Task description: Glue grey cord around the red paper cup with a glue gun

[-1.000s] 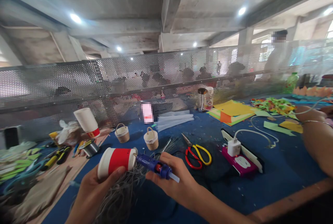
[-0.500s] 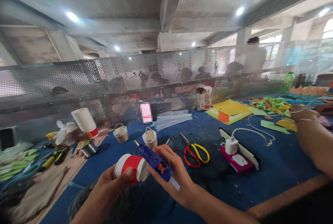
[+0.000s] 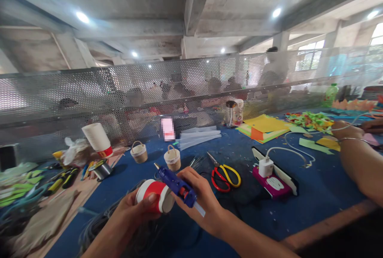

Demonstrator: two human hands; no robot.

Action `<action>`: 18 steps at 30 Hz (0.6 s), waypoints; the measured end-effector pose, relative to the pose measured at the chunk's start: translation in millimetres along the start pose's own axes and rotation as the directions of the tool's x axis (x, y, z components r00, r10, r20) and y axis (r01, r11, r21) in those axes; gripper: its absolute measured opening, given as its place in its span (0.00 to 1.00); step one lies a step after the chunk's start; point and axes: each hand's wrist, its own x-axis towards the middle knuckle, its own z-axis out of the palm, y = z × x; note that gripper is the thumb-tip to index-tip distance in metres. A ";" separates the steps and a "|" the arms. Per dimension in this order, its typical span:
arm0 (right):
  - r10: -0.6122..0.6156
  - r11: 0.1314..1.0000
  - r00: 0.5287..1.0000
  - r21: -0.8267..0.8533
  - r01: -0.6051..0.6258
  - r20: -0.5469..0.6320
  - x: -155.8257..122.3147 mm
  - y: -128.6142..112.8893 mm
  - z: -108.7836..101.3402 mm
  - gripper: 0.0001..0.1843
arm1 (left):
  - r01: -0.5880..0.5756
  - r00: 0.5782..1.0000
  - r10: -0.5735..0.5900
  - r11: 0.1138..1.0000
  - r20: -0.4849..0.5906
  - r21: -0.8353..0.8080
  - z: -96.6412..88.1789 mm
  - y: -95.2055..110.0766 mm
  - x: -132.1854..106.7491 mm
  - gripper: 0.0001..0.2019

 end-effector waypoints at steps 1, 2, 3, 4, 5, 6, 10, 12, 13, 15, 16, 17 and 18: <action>-0.017 1.000 1.000 -0.020 0.017 -0.001 -0.6 -3.6 -0.6 0.06 | 0.011 1.000 -0.011 1.000 0.009 -0.007 -0.1 0.1 0.1 0.24; -0.032 0.999 0.999 -0.034 0.032 -0.008 -1.3 -6.9 -1.1 0.09 | 0.021 1.000 -0.021 1.000 0.017 -0.012 -0.2 0.0 0.2 0.24; -0.055 0.998 0.998 -0.041 0.054 -0.019 -2.1 -9.4 -1.5 0.12 | 0.030 0.999 -0.029 0.999 0.025 -0.016 -0.3 -0.1 0.5 0.23; -0.071 0.996 0.997 -0.048 0.069 -0.026 -2.7 -11.0 -1.6 0.14 | 0.038 0.999 -0.037 0.999 0.033 -0.018 -0.5 -0.4 0.8 0.23; -0.078 0.996 0.997 -0.056 0.076 -0.024 -2.9 -11.5 -1.7 0.14 | 0.045 0.998 -0.045 0.999 0.039 -0.019 -0.6 -0.9 1.3 0.23; -0.066 0.996 0.998 -0.064 0.065 -0.014 -2.7 -11.1 -1.6 0.13 | 0.052 0.998 -0.051 0.999 0.041 -0.017 -0.9 -1.4 1.8 0.23; 0.014 0.997 1.000 -0.077 -0.013 0.020 1.2 -3.3 -0.8 0.10 | 0.040 0.999 -0.041 0.999 0.027 0.030 -1.8 -4.8 4.3 0.23; 0.013 0.998 1.000 -0.069 -0.012 0.021 2.8 0.8 -0.4 0.08 | 0.018 1.000 -0.019 0.998 0.012 0.063 -2.0 -6.3 5.3 0.24; 0.011 0.998 1.000 -0.064 -0.010 0.025 3.1 2.4 -0.3 0.07 | 0.009 1.000 -0.010 0.997 0.004 0.080 -2.0 -6.9 5.5 0.25; 0.020 0.998 0.999 -0.056 -0.019 0.026 2.9 4.8 0.1 0.05 | -0.003 1.000 0.004 0.994 -0.005 0.111 -1.5 -7.4 5.6 0.25; 0.025 0.999 0.999 -0.048 -0.024 0.025 2.6 5.7 0.4 0.05 | -0.007 1.000 0.008 0.993 -0.005 0.121 -1.1 -7.4 5.3 0.26; 0.030 0.999 0.999 -0.035 -0.030 0.017 2.1 6.5 0.7 0.05 | -0.011 1.000 0.011 0.992 -0.001 0.130 -0.6 -7.3 5.0 0.26; 0.035 0.999 0.999 -0.017 -0.035 0.010 1.6 7.3 1.0 0.05 | -0.012 1.000 0.012 0.991 0.003 0.137 -0.1 -7.2 4.5 0.26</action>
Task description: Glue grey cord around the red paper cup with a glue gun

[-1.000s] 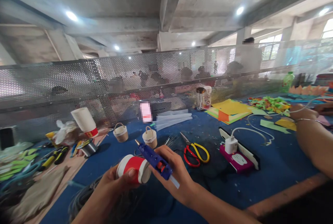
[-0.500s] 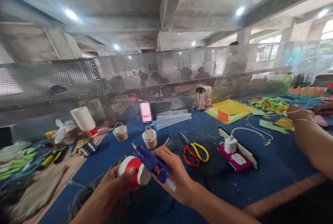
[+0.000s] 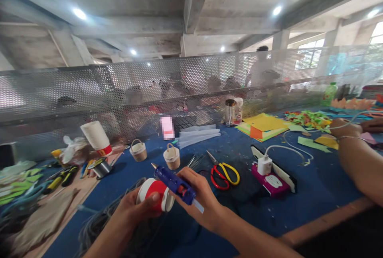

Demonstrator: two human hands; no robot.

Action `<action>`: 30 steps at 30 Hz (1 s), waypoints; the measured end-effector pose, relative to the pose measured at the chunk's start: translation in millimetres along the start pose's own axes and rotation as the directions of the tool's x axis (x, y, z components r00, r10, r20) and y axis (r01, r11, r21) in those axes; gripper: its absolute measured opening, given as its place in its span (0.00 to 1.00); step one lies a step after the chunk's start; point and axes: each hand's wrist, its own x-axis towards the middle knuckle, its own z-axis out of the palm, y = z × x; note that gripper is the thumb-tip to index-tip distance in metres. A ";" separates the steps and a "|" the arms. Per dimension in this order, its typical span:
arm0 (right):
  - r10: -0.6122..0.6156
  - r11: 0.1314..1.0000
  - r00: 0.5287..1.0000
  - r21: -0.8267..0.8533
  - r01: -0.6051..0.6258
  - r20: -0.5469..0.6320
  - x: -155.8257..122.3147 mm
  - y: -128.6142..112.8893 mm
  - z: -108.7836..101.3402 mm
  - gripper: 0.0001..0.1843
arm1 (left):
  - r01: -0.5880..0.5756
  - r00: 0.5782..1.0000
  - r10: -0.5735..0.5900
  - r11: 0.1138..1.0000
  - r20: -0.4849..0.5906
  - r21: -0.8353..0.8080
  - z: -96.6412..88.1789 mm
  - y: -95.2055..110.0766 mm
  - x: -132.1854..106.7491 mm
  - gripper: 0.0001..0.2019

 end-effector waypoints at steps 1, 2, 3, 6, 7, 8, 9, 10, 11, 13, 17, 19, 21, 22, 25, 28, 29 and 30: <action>0.006 1.000 1.000 0.019 -0.006 -0.005 -0.5 0.8 0.3 0.05 | -0.002 1.000 0.002 1.000 0.004 0.006 0.5 0.1 -0.5 0.26; 0.012 0.999 1.000 0.038 -0.012 -0.007 -0.9 1.6 0.6 0.05 | -0.004 1.000 0.004 1.000 0.006 0.010 0.9 0.0 -1.0 0.25; 0.019 0.998 1.000 0.054 -0.019 -0.006 -1.3 2.4 0.8 0.05 | -0.005 1.000 0.005 1.000 0.008 0.013 1.3 -0.1 -1.4 0.24; 0.028 0.996 1.000 0.082 -0.027 -0.010 -1.5 5.0 1.3 0.06 | -0.008 1.000 0.008 1.000 0.007 -0.001 2.0 -0.8 -2.4 0.23; 0.027 0.996 0.999 0.091 -0.025 -0.017 -1.3 6.0 1.5 0.06 | -0.009 1.000 0.009 1.000 0.007 -0.008 2.1 -0.8 -2.6 0.22; 0.026 0.995 0.999 0.099 -0.024 -0.021 -1.1 7.0 1.7 0.06 | -0.008 1.000 0.008 1.000 0.008 -0.014 2.3 -0.6 -2.7 0.22; 0.027 0.994 0.999 0.109 -0.024 -0.025 -0.8 8.0 1.9 0.06 | -0.006 1.000 0.006 1.000 0.010 -0.018 2.3 -0.1 -2.9 0.22; 0.031 0.993 0.999 0.118 -0.027 -0.029 -0.5 8.7 2.1 0.06 | 0.000 1.000 0.000 1.000 0.014 -0.023 2.5 0.5 -3.1 0.22; 0.036 0.991 0.999 0.127 -0.032 -0.034 -0.2 9.2 2.3 0.06 | 0.007 1.000 -0.006 1.000 0.018 -0.027 2.6 1.3 -3.4 0.22; 0.050 0.989 0.998 0.144 -0.043 -0.045 0.6 9.1 2.6 0.07 | 0.019 1.000 -0.018 0.999 0.019 -0.041 2.9 2.9 -3.9 0.22; 0.069 0.986 0.997 0.156 -0.061 -0.044 2.3 6.9 2.6 0.06 | 0.016 1.000 -0.016 0.998 0.007 -0.067 3.1 3.6 -4.6 0.23; 0.076 0.983 0.996 0.171 -0.067 -0.044 2.6 7.0 3.0 0.06 | 0.021 1.000 -0.020 0.996 0.010 -0.083 3.0 2.9 -4.5 0.23; 0.102 0.975 0.994 0.204 -0.092 -0.036 2.3 8.7 3.7 0.06 | 0.025 1.000 -0.024 0.995 0.011 -0.096 2.7 2.2 -4.4 0.24; 0.119 0.969 0.992 0.221 -0.109 -0.031 1.9 9.8 4.0 0.06 | 0.026 1.000 -0.025 0.995 0.012 -0.100 2.6 2.1 -4.4 0.24; 0.147 0.961 0.989 0.240 -0.138 -0.023 0.8 12.6 4.8 0.07 | 0.024 1.000 -0.022 0.993 0.017 -0.113 2.5 2.7 -4.3 0.24; 0.148 0.960 0.989 0.243 -0.136 -0.030 0.7 14.0 5.1 0.08 | 0.026 0.999 -0.024 0.992 0.021 -0.125 2.6 3.8 -4.2 0.24; 0.151 0.958 0.988 0.249 -0.139 -0.031 0.9 14.2 5.3 0.08 | 0.026 1.000 -0.024 0.992 0.019 -0.127 2.8 4.0 -4.2 0.25; 0.155 0.956 0.987 0.257 -0.142 -0.032 1.1 14.6 5.6 0.08 | 0.027 1.000 -0.025 0.991 0.016 -0.128 2.9 4.2 -4.2 0.25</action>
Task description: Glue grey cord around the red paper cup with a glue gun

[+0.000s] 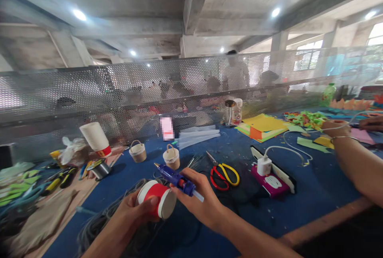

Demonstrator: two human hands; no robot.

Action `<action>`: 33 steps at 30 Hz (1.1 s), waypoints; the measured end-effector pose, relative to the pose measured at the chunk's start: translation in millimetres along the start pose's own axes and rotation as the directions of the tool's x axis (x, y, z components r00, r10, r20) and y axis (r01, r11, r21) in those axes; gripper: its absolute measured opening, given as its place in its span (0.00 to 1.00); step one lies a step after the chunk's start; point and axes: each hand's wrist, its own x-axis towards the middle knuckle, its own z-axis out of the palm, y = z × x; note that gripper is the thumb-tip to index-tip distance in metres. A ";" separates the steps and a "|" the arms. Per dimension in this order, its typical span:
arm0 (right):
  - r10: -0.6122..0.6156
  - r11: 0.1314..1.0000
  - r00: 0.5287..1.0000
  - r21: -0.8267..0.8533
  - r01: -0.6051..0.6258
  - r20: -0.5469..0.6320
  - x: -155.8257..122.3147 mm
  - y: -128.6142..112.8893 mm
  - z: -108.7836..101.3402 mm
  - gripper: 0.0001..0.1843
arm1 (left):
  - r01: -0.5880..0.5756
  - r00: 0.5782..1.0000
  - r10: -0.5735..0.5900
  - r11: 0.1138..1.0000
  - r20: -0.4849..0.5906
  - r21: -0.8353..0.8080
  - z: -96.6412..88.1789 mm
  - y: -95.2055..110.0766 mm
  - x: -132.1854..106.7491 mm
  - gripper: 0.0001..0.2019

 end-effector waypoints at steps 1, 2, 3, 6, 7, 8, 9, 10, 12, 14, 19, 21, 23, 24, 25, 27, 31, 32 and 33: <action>0.007 1.000 1.000 0.007 -0.007 0.000 0.2 0.4 0.3 0.09 | 0.000 1.000 0.000 1.000 0.001 -0.001 0.1 0.0 0.0 0.25; 0.015 1.000 1.000 0.015 -0.015 -0.002 0.5 0.9 0.7 0.10 | 0.000 1.000 0.000 1.000 0.004 -0.001 0.2 0.0 -0.1 0.25; 0.022 0.999 1.000 0.024 -0.022 -0.009 0.7 1.3 1.1 0.10 | 0.000 1.000 0.000 1.000 0.010 0.001 0.2 0.0 -0.2 0.24; 0.033 0.998 0.999 0.045 -0.031 -0.026 1.2 2.2 2.2 0.12 | -0.003 1.000 0.003 1.000 0.015 -0.003 0.1 -0.1 -0.2 0.24; 0.035 0.998 0.999 0.047 -0.034 -0.025 1.3 2.3 2.4 0.12 | -0.002 1.000 0.002 1.000 0.008 -0.008 0.1 -0.2 0.0 0.24; 0.036 0.998 0.999 0.046 -0.035 -0.023 1.4 2.4 2.6 0.12 | 0.004 1.000 -0.004 1.000 -0.001 -0.015 0.0 -0.2 0.3 0.24; 0.039 0.998 0.999 0.045 -0.038 -0.020 1.5 2.4 2.7 0.13 | 0.012 1.000 -0.013 1.000 -0.012 -0.023 -0.1 -0.4 0.7 0.24; 0.041 0.998 0.999 0.047 -0.040 -0.019 1.5 2.4 2.8 0.13 | 0.021 1.000 -0.022 0.999 -0.023 -0.032 -0.2 -0.7 1.3 0.25; 0.046 0.997 0.999 0.055 -0.044 -0.027 1.7 2.6 2.7 0.13 | 0.031 0.999 -0.033 0.998 -0.041 -0.046 -0.3 -1.8 2.4 0.28; 0.048 0.997 0.999 0.057 -0.046 -0.025 1.8 2.9 2.7 0.14 | 0.025 0.998 -0.027 0.999 -0.053 -0.045 -0.4 -3.3 3.2 0.31; 0.038 0.998 0.999 0.042 -0.037 -0.019 1.6 3.3 2.6 0.13 | 0.014 0.999 -0.014 1.000 -0.052 -0.002 -0.8 -6.4 4.0 0.34; 0.037 0.998 0.999 0.045 -0.037 -0.020 1.4 2.4 2.8 0.13 | 0.014 0.998 -0.013 1.000 -0.060 0.016 -1.2 -7.2 4.4 0.35; 0.041 0.998 0.999 0.045 -0.040 -0.012 1.2 1.0 2.9 0.12 | 0.011 0.997 -0.010 1.000 -0.078 0.021 -1.3 -7.6 4.7 0.38; 0.047 0.998 0.999 0.045 -0.047 -0.003 1.2 0.3 3.0 0.12 | 0.010 0.996 -0.009 1.000 -0.089 0.014 -1.2 -7.5 4.7 0.39; 0.052 0.998 0.999 0.048 -0.052 -0.002 1.3 -0.2 3.0 0.12 | 0.009 0.995 -0.009 1.000 -0.096 0.000 -0.8 -7.2 4.5 0.39; 0.059 0.996 0.998 0.062 -0.057 -0.019 1.4 -0.4 3.0 0.12 | 0.018 0.996 -0.023 0.998 -0.091 -0.052 0.9 -5.7 3.2 0.36; 0.053 0.996 0.997 0.078 -0.048 -0.057 1.7 1.9 2.6 0.13 | 0.053 0.994 -0.068 0.984 -0.082 -0.170 7.0 -1.4 -1.3 0.24; 0.054 0.996 0.997 0.076 -0.050 -0.052 1.8 2.8 2.4 0.12 | 0.050 0.994 -0.066 0.981 -0.085 -0.186 8.2 -0.6 -2.1 0.21; 0.055 0.996 0.997 0.078 -0.051 -0.050 2.0 3.8 2.4 0.12 | 0.046 0.994 -0.064 0.980 -0.086 -0.195 9.1 -0.2 -2.6 0.19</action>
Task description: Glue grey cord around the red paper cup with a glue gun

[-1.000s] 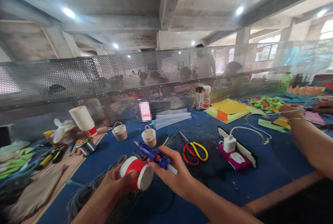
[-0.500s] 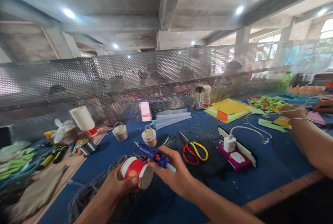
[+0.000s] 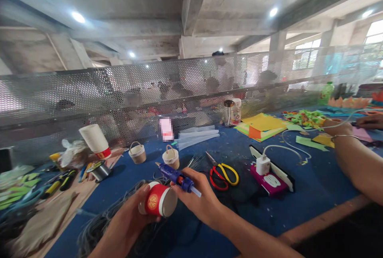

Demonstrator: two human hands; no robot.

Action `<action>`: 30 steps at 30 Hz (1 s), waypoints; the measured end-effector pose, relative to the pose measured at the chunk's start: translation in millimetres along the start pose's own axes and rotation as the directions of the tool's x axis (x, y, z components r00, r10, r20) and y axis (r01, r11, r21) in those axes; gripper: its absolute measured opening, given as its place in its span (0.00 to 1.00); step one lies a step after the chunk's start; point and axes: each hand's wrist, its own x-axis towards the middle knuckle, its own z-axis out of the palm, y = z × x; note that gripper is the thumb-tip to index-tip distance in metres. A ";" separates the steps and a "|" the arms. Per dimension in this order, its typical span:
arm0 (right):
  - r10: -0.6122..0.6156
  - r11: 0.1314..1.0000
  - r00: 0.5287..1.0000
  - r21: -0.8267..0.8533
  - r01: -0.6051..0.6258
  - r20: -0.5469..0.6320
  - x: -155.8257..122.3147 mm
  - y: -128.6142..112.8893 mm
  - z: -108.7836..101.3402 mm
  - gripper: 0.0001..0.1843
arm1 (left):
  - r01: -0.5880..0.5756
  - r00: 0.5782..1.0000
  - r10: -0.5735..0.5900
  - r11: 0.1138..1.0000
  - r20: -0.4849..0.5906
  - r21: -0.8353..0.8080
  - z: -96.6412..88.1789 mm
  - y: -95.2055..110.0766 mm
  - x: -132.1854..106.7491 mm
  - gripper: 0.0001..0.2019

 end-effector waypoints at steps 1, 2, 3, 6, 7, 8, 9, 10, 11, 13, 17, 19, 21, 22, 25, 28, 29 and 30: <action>0.002 1.000 1.000 0.006 -0.002 -0.002 0.4 1.2 0.0 0.12 | 0.001 1.000 -0.001 1.000 0.000 -0.004 0.2 0.1 0.0 0.18; 0.005 1.000 1.000 0.019 -0.004 -0.011 0.9 2.6 0.3 0.12 | 0.006 1.000 -0.006 1.000 0.002 -0.006 -0.2 0.1 0.5 0.18; 0.008 0.999 1.000 0.042 -0.007 -0.027 1.6 4.1 0.7 0.12 | 0.015 1.000 -0.015 1.000 0.004 -0.006 -1.3 0.1 1.5 0.19; 0.059 0.990 0.995 0.132 -0.048 -0.083 4.1 7.4 2.8 0.14 | 0.069 0.997 -0.069 0.998 0.026 0.003 -7.1 0.5 6.3 0.21; 0.080 0.986 0.992 0.156 -0.065 -0.095 4.9 7.7 3.4 0.15 | 0.085 0.996 -0.086 0.996 0.038 0.008 -9.2 0.8 7.8 0.22; 0.099 0.982 0.990 0.173 -0.080 -0.105 5.5 7.8 3.8 0.16 | 0.102 0.994 -0.103 0.995 0.046 0.014 -10.9 1.2 9.1 0.22; 0.111 0.979 0.988 0.181 -0.090 -0.111 6.0 7.7 4.0 0.16 | 0.114 0.992 -0.115 0.993 0.049 0.021 -12.2 1.6 9.9 0.23; 0.115 0.979 0.987 0.180 -0.093 -0.111 6.3 7.6 4.1 0.16 | 0.118 0.992 -0.119 0.993 0.052 0.028 -12.9 1.9 10.3 0.23; 0.112 0.980 0.988 0.174 -0.092 -0.108 6.3 7.7 4.0 0.16 | 0.114 0.992 -0.115 0.993 0.053 0.032 -13.2 2.2 10.4 0.23; 0.101 0.984 0.991 0.153 -0.087 -0.088 6.0 9.1 3.8 0.15 | 0.089 0.994 -0.092 0.995 0.061 0.050 -12.6 2.4 9.8 0.23; 0.059 0.990 0.995 0.131 -0.049 -0.075 4.7 15.9 4.4 0.13 | 0.000 0.995 -0.012 0.992 0.095 0.127 -10.5 -0.1 9.0 0.29; 0.028 0.992 0.995 0.126 -0.015 -0.097 4.0 17.8 4.7 0.13 | -0.041 0.996 0.027 0.985 0.086 0.165 -9.8 -2.7 9.5 0.31; 0.008 0.996 0.997 0.090 -0.001 -0.083 3.4 16.4 4.7 0.12 | -0.086 0.996 0.077 0.973 0.053 0.213 -9.2 -5.6 10.5 0.32; 0.004 0.998 0.998 0.067 0.000 -0.066 3.2 14.6 4.6 0.12 | -0.107 0.994 0.101 0.965 0.040 0.238 -8.8 -7.0 11.0 0.33; 0.003 1.000 0.999 0.030 -0.002 -0.048 2.4 7.5 4.5 0.12 | -0.139 0.990 0.137 0.952 0.026 0.274 -7.7 -9.9 12.2 0.35; 0.018 0.999 0.999 0.033 -0.016 -0.042 1.2 2.2 4.6 0.12 | -0.160 0.987 0.158 0.943 0.028 0.291 -6.6 -11.1 13.0 0.35; 0.019 1.000 0.999 0.024 -0.019 -0.037 0.6 1.4 4.6 0.12 | -0.165 0.986 0.165 0.940 0.027 0.298 -6.4 -11.3 13.2 0.34; 0.017 1.000 0.999 0.012 -0.017 -0.032 0.0 1.1 4.5 0.11 | -0.170 0.985 0.170 0.937 0.026 0.305 -6.1 -11.4 13.4 0.34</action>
